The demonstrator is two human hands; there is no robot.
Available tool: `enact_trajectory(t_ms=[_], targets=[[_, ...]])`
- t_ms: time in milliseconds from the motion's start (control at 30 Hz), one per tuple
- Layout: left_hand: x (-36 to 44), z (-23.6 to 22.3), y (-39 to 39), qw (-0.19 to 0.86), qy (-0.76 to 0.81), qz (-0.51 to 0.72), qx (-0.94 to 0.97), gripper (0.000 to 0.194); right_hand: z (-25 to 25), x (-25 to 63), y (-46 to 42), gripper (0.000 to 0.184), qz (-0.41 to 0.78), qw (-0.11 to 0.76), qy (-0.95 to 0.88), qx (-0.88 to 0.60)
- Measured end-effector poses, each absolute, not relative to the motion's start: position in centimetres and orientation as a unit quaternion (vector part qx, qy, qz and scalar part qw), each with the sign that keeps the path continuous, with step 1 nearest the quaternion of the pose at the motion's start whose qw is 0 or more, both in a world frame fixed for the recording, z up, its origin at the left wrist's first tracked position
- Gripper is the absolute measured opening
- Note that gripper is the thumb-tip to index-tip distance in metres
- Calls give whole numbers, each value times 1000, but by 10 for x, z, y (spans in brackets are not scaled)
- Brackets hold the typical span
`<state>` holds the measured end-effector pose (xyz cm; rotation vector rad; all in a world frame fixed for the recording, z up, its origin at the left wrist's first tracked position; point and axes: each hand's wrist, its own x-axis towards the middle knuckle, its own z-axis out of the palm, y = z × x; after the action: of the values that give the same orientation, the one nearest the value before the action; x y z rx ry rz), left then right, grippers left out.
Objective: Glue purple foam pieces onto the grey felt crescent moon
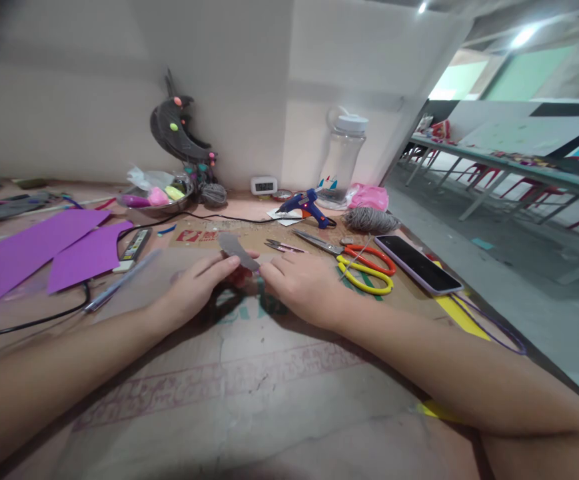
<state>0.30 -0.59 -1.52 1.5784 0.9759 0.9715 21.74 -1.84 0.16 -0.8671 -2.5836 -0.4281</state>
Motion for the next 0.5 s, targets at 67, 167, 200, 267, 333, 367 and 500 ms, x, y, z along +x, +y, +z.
enact_trajectory(t_ms=[67,167,200,267,333,367,500], targets=[[4,-17,-2,537,406,423,607,34,-1,217,-17,24,-154,174,-923,-307],[6,-20,3,586,404,458,532,26,-2,216,-19,22,-140,176,-931,-288],[6,-21,4,589,399,467,524,24,0,215,-21,25,-129,190,-932,-279],[6,-22,6,577,389,477,537,25,6,213,-25,37,-96,235,-927,-276],[6,-23,8,555,380,482,561,28,12,213,-27,35,-52,283,-905,-313],[5,-23,9,547,378,483,569,28,15,214,-27,30,-30,306,-889,-340],[5,-21,11,545,387,490,560,29,19,224,-9,19,47,352,-830,-430]])
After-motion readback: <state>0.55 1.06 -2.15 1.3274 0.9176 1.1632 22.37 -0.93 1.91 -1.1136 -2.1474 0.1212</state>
